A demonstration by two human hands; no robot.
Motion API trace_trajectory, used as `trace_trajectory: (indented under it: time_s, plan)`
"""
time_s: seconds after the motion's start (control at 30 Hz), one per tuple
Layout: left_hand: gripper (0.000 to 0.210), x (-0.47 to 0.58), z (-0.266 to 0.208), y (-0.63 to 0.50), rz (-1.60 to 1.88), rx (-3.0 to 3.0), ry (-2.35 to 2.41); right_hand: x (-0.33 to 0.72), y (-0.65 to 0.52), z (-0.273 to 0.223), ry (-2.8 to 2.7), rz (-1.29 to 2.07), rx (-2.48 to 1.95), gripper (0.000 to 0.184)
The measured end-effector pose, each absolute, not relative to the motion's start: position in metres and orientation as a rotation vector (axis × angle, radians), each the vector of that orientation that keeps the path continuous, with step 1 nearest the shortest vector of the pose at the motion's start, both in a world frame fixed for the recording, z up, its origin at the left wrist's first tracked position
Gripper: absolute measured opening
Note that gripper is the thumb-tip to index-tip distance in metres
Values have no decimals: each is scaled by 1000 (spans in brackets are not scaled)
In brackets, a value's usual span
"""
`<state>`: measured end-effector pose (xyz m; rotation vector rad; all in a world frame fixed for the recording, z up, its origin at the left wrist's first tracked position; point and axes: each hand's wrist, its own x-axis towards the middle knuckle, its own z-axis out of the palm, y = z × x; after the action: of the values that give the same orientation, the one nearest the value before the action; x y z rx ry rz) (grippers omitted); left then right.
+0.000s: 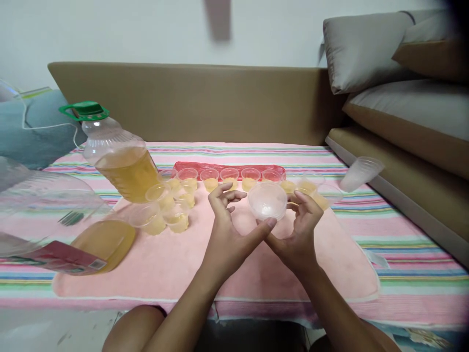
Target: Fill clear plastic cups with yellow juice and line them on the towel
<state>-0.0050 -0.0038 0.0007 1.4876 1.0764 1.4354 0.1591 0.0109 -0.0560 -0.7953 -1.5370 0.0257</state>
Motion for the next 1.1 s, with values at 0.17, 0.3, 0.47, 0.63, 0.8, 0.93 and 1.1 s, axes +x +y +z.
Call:
trace_trajectory:
  time_s: [0.17,0.3,0.47,0.63,0.8,0.93,1.1]
  plan:
    - [91,-4,-5,-2,1456,1469,1042,158,12,-57,-1550,24,-788,81]
    - [93,-5,-5,0,1510,1482,988,158,11,-57,-1564,33,-787,79]
    - [95,-13,1,3,1493,1552,922,157,10,-57,-1607,48,-765,78]
    - [100,-24,4,2,1415,1672,1030,155,9,-56,-1639,43,-738,79]
    - [99,-25,6,1,1337,1682,1064,153,7,-53,-1669,10,-730,75]
    - [98,-25,7,2,1309,1655,1082,153,7,-52,-1677,-8,-724,78]
    - [100,-26,4,4,1344,1654,1062,153,7,-54,-1687,-15,-731,77]
